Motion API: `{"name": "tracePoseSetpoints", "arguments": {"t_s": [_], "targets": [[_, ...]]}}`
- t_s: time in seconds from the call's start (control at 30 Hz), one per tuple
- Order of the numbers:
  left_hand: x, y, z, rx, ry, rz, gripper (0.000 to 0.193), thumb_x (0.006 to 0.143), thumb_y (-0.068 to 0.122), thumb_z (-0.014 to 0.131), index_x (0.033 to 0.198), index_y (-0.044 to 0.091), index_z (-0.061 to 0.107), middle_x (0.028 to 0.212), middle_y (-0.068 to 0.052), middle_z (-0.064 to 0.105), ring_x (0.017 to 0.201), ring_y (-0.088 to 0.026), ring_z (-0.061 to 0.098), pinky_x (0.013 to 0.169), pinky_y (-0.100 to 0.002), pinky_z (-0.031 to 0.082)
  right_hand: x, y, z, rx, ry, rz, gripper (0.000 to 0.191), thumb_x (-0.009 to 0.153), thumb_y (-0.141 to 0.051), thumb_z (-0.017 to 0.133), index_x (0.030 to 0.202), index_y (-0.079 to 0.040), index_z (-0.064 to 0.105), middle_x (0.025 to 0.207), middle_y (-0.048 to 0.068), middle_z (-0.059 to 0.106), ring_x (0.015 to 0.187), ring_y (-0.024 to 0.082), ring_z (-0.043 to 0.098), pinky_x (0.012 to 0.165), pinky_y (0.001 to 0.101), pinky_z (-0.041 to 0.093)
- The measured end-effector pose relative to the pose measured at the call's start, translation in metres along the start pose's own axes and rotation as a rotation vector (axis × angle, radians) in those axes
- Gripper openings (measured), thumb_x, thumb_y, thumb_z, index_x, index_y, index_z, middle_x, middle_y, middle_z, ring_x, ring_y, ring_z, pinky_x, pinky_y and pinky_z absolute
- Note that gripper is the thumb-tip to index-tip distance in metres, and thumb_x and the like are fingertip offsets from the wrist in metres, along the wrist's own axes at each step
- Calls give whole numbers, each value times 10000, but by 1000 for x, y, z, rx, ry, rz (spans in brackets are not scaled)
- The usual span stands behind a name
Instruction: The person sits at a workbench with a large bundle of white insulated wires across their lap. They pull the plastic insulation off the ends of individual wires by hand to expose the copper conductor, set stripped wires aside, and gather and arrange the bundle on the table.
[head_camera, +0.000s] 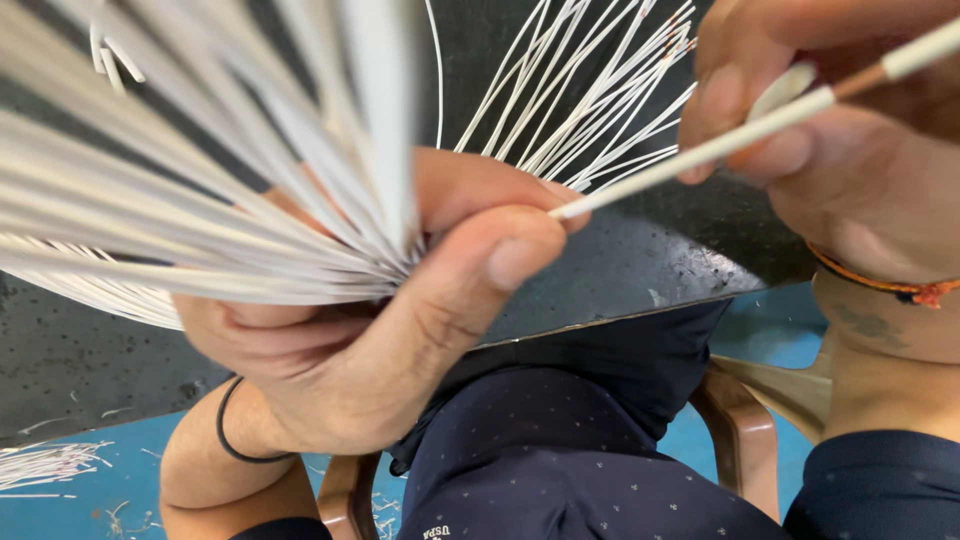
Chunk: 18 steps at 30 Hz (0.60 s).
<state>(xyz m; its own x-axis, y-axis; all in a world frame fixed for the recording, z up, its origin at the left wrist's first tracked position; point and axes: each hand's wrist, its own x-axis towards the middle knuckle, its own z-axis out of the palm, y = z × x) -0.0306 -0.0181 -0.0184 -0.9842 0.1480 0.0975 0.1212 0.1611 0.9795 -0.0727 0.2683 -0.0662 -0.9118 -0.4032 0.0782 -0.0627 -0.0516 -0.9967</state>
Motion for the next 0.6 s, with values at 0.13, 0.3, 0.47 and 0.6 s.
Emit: {"name": "tracePoseSetpoints", "arguments": {"t_s": [0.13, 0.3, 0.47, 0.6], "targets": [[-1, -9, 4, -48, -55, 87, 53, 1020, -34, 745, 1058, -67, 728, 970, -101, 779, 817, -88, 731, 758, -209, 615, 1, 2, -2, 29, 20, -64, 291, 1050, -76, 727, 1305, -29, 595, 993, 135, 630, 838, 210, 635, 758, 307, 575], [-2, -14, 13, -127, -49, 67, 142, 959, -42, 769, 1083, -82, 714, 953, -119, 778, 772, -97, 718, 703, -217, 609, 2, 4, -9, 77, 49, -126, 285, 1047, -108, 723, 1297, -44, 603, 996, 130, 636, 842, 210, 638, 760, 312, 575], [1, -12, 15, -148, -58, -60, 201, 888, -10, 785, 1074, -73, 742, 858, -90, 795, 630, -58, 669, 565, -195, 537, -2, 6, -11, 86, 59, -153, 281, 1044, -140, 719, 1290, -58, 610, 1000, 126, 643, 846, 210, 642, 763, 316, 575], [0, -15, 16, -112, -67, 90, 202, 960, -23, 774, 1138, -92, 708, 989, -124, 783, 726, -80, 714, 640, -194, 595, -4, 7, -11, 85, 62, -168, 278, 1042, -166, 716, 1284, -70, 616, 1002, 122, 648, 849, 210, 644, 765, 320, 576]]}}
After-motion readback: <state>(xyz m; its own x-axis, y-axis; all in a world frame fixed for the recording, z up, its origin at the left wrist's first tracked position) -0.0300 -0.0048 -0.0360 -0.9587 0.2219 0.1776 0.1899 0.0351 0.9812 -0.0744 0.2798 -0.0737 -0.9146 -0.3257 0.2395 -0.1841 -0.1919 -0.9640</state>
